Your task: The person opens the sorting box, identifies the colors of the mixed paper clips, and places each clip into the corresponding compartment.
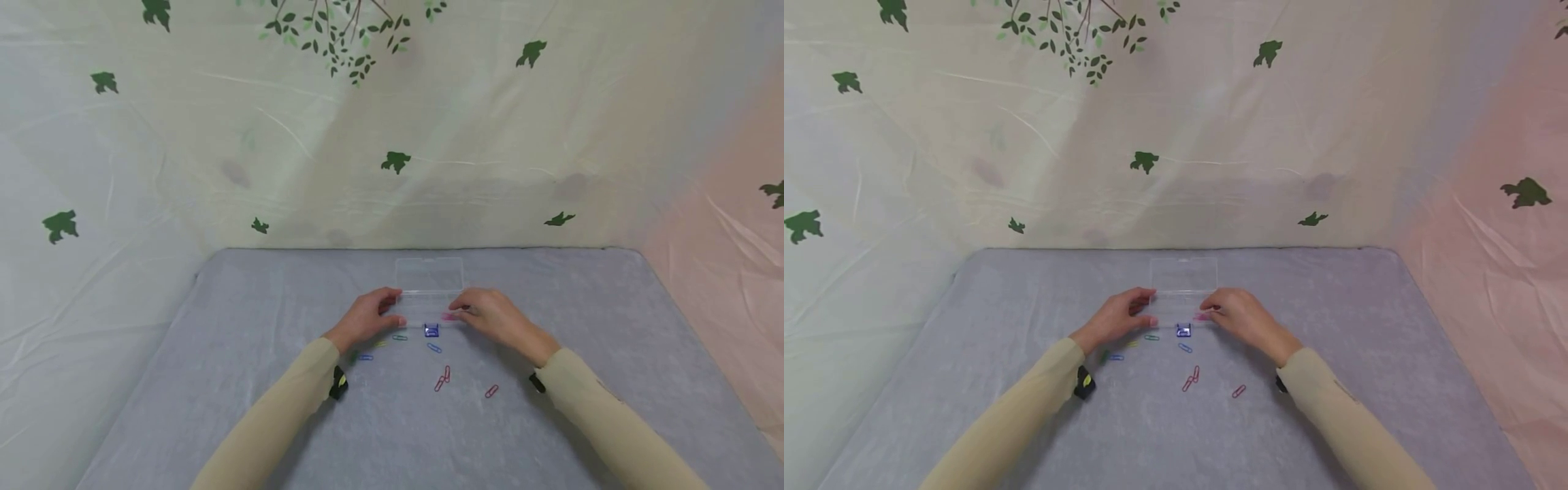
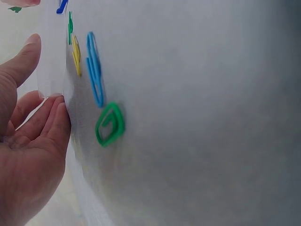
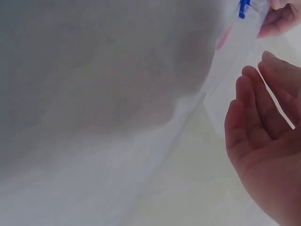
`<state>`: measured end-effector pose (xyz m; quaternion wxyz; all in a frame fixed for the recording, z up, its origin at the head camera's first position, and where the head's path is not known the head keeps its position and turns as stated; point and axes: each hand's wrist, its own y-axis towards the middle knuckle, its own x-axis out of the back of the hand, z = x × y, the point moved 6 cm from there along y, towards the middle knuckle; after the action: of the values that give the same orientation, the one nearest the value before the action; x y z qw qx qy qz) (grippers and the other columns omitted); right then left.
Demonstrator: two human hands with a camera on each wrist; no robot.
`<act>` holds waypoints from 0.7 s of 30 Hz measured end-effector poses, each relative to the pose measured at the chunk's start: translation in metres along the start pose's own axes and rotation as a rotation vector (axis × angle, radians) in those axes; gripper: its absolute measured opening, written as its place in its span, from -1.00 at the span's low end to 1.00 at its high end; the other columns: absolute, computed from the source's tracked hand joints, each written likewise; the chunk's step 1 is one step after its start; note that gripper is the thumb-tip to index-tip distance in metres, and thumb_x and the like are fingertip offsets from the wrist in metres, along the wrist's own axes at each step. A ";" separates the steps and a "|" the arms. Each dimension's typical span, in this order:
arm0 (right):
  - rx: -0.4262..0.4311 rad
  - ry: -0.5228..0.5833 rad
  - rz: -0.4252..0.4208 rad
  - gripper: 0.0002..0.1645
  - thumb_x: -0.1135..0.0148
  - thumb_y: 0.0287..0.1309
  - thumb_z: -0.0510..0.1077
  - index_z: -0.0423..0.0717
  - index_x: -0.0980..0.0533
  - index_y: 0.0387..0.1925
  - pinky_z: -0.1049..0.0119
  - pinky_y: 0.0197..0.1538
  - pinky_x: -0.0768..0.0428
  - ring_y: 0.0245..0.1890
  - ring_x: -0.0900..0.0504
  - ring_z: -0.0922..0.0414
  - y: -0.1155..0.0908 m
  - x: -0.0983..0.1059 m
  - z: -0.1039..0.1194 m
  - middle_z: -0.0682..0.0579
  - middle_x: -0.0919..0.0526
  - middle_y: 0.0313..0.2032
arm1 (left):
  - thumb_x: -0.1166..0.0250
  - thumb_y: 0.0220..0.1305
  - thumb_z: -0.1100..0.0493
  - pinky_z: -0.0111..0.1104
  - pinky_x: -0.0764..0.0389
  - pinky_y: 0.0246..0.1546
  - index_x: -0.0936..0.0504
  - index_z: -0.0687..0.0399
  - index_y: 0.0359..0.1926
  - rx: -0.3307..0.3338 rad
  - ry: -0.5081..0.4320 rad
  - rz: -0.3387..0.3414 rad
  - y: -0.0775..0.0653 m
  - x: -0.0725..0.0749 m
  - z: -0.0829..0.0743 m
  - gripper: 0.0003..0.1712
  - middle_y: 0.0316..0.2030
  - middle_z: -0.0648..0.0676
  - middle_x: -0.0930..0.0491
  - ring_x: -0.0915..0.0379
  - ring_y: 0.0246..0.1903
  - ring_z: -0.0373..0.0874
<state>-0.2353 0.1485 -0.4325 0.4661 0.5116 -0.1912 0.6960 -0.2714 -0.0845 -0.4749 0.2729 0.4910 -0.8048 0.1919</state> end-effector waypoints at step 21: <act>-0.011 0.104 0.033 -0.54 -0.47 0.25 -0.19 -0.18 -0.63 0.17 -0.13 0.25 -0.57 0.22 -0.62 -0.12 -0.060 0.021 0.006 -0.08 -0.68 0.18 | -0.47 0.33 0.09 -0.09 -0.42 0.39 -0.44 0.16 0.44 0.010 -0.016 0.003 0.000 -0.001 -0.002 -0.27 0.36 0.20 -0.49 -0.42 0.36 0.10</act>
<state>-0.1825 0.1831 -0.4244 0.4669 0.4688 -0.1790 0.7282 -0.2703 -0.0828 -0.4734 0.2636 0.4926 -0.8067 0.1923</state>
